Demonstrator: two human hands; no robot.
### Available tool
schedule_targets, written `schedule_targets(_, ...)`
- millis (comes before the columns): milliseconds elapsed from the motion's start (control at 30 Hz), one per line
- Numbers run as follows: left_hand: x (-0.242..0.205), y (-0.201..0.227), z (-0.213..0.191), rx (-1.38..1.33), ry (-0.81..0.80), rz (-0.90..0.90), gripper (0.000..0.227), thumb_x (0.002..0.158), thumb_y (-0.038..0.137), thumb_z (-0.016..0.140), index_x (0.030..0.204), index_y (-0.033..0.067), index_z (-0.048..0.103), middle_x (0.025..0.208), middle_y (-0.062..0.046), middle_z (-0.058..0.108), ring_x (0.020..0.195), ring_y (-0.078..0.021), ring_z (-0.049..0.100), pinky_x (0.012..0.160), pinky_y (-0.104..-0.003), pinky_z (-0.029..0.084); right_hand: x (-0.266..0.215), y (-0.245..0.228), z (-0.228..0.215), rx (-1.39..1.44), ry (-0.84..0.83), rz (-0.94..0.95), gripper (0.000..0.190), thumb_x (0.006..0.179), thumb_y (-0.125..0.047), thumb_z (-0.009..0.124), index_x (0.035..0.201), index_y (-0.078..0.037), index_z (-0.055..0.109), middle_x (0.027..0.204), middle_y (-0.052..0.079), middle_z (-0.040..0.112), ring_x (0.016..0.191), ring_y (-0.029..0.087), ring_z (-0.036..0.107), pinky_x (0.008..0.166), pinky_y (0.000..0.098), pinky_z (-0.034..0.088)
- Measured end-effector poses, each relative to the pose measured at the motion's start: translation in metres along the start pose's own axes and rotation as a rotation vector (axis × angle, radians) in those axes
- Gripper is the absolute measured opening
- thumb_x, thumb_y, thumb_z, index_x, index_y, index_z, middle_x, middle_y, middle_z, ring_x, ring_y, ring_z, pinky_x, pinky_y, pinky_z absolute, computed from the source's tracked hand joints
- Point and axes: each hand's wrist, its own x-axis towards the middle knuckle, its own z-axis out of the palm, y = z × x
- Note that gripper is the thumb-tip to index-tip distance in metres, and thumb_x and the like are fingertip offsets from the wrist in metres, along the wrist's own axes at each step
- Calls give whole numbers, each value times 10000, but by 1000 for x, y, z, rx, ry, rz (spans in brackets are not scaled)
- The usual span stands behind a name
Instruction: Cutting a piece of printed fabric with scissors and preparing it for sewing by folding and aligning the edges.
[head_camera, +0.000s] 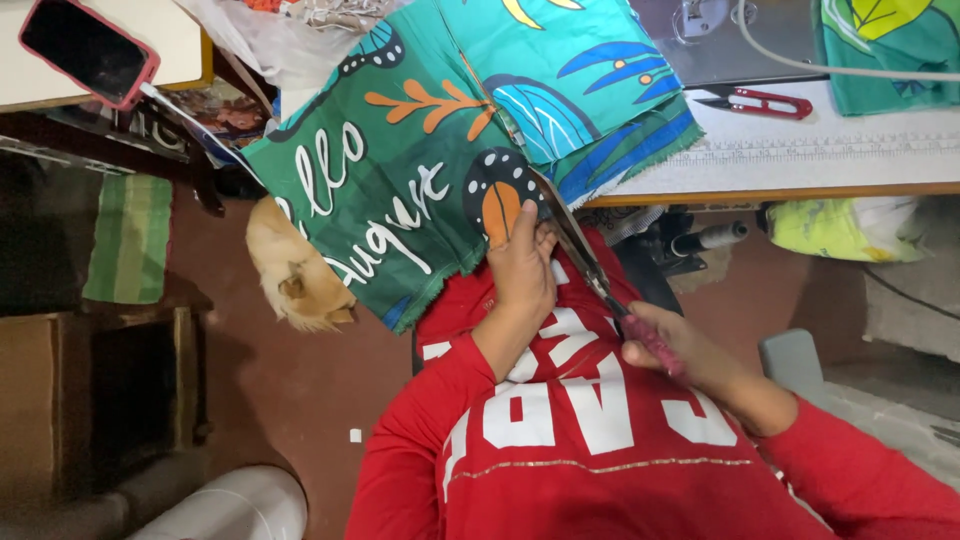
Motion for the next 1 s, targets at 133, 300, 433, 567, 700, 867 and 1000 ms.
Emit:
schedule_targets(133, -1, -5, 0, -15, 1, 42, 156, 878, 146, 834, 809, 164, 696, 756, 13, 659, 657, -144, 650, 686, -300, 583, 29, 51, -12, 76, -73, -139, 349, 807, -361, 867, 991, -117, 697, 734, 26, 684, 719, 150, 627, 740, 311, 516)
schedule_targets(300, 7, -16, -10, 9, -28, 44, 101, 929, 173, 803, 881, 187, 714, 803, 56, 675, 702, -91, 655, 750, -290, 592, 34, 59, -7, 136, -120, -228, 329, 826, -389, 854, 932, -139, 669, 684, -3, 629, 663, 116, 581, 663, 264, 484)
schedule_targets(433, -4, -4, -2, 18, -57, 21, 76, 939, 199, 799, 903, 184, 733, 838, 65, 689, 729, -77, 649, 793, -297, 599, 34, 47, -9, 123, -123, -269, 330, 840, -412, 834, 924, -134, 677, 662, -3, 618, 634, 110, 565, 645, 258, 478)
schedule_targets(567, -7, 1, 1, 0, -28, -8, 77, 933, 186, 800, 934, 183, 723, 834, 37, 654, 746, -101, 627, 828, -325, 608, 28, 31, -5, 143, -38, -226, 338, 815, -388, 873, 832, -133, 651, 594, -32, 555, 573, 92, 511, 560, 242, 422)
schedule_targets(700, -15, 9, 6, 60, -38, -20, 95, 944, 224, 790, 942, 189, 701, 854, 47, 623, 771, -103, 599, 852, -352, 597, 28, 31, -6, 79, 39, -214, 311, 814, -352, 875, 781, -136, 655, 544, -32, 549, 534, 85, 505, 518, 228, 403)
schedule_targets(867, -23, 23, 13, 72, -40, -24, 117, 941, 239, 796, 932, 167, 704, 844, 24, 608, 786, -119, 598, 880, -356, 590, 31, 33, -2, 6, 112, -185, 326, 810, -321, 878, 705, -127, 638, 456, 14, 538, 456, 114, 498, 459, 240, 397)
schedule_targets(1000, -19, 18, 9, 117, -39, -16, 158, 946, 258, 791, 898, 153, 683, 817, 23, 572, 774, -124, 567, 916, -372, 581, 25, 14, 1, 20, 152, -127, 373, 808, -245, 882, 615, -107, 594, 381, 42, 524, 396, 133, 494, 444, 233, 383)
